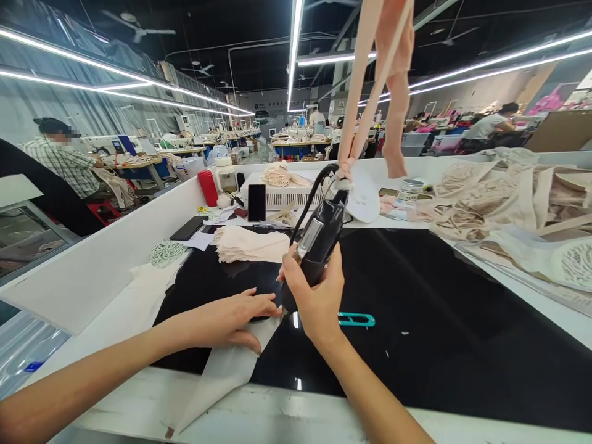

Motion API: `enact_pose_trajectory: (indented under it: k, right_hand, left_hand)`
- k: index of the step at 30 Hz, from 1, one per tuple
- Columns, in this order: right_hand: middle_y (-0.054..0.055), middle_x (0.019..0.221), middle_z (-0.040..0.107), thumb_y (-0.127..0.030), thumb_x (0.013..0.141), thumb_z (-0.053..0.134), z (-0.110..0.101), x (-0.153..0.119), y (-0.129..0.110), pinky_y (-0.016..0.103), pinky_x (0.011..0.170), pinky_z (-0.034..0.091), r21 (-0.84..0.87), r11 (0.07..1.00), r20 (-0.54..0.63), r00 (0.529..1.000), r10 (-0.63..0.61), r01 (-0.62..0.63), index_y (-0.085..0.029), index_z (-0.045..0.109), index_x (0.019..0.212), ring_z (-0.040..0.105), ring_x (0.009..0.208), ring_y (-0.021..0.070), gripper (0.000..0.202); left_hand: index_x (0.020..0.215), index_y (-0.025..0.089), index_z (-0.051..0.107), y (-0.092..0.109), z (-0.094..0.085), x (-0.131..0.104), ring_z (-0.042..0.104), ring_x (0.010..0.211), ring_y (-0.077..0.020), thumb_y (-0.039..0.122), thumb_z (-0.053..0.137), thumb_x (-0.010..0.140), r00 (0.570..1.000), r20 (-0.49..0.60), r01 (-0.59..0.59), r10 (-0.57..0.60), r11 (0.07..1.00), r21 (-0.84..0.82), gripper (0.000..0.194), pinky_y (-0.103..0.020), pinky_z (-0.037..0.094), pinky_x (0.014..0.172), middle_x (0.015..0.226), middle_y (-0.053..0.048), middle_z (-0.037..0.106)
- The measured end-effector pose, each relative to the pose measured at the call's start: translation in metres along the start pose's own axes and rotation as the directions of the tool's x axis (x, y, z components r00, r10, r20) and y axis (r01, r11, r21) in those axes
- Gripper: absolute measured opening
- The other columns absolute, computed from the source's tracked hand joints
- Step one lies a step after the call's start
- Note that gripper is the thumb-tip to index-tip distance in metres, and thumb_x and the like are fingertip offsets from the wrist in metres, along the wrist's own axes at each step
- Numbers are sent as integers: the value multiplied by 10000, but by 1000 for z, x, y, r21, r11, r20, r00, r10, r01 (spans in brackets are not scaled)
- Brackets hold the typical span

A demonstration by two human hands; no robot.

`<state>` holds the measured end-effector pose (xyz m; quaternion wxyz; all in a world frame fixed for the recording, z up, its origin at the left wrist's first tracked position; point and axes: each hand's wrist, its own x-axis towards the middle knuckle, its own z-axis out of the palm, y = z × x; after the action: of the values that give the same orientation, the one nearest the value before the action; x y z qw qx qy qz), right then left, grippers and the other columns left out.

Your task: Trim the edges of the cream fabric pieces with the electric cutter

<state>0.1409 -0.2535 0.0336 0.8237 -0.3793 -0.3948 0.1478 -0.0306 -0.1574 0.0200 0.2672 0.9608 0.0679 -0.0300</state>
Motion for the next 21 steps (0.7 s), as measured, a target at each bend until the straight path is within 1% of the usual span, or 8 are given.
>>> enact_pose_trajectory:
  k: [4, 6, 12, 16, 21]
  right_hand:
    - [-64, 813, 686, -317, 856, 835, 4, -3, -1, 275, 542, 589, 24, 1000, 12, 1000, 18, -19, -275, 594, 1075, 650, 575, 121, 329]
    - [-65, 806, 685, -316, 856, 828, 7, -5, -2, 276, 546, 590, 26, 999, 21, 999, 28, -28, -275, 584, 1094, 650, 575, 123, 344]
    - [-72, 805, 685, -298, 857, 809, 10, -9, -2, 278, 551, 587, -8, 1000, 47, 998, 30, -30, -275, 571, 1101, 646, 563, 120, 341]
    - [-67, 831, 692, -306, 859, 808, 8, -11, 0, 283, 559, 594, -14, 999, 49, 998, 37, -36, -275, 572, 1112, 652, 569, 120, 347]
    - [-71, 797, 685, -283, 863, 795, 10, -12, -4, 277, 552, 591, -13, 1000, 51, 998, 26, -26, -276, 568, 1091, 644, 564, 119, 322]
  left_hand:
    - [1519, 293, 506, -2, -2, -3, 348, 1601, -353, 379, 763, 996, 999, 34, -19, 18, 1000, 6, 589, -709, 194, 1298, 1538, -113, 601]
    - [1520, 290, 502, -2, -2, -4, 294, 1624, -349, 377, 745, 1009, 998, 47, -29, 28, 999, 19, 572, -728, 162, 1295, 1556, -119, 590]
    - [1454, 274, 548, -3, -2, -5, 274, 1632, -342, 367, 735, 1014, 998, 61, -30, 26, 997, 66, 487, -781, 149, 1267, 1509, -109, 633]
    - [1402, 288, 572, -5, -1, -5, 263, 1639, -320, 380, 720, 1024, 997, 68, -31, 27, 998, 56, 416, -766, 133, 1282, 1494, -90, 643]
    - [1344, 299, 595, -5, -2, -5, 244, 1647, -309, 407, 704, 1031, 997, 72, -31, 28, 999, 40, 349, -762, 138, 1285, 1486, -73, 643]
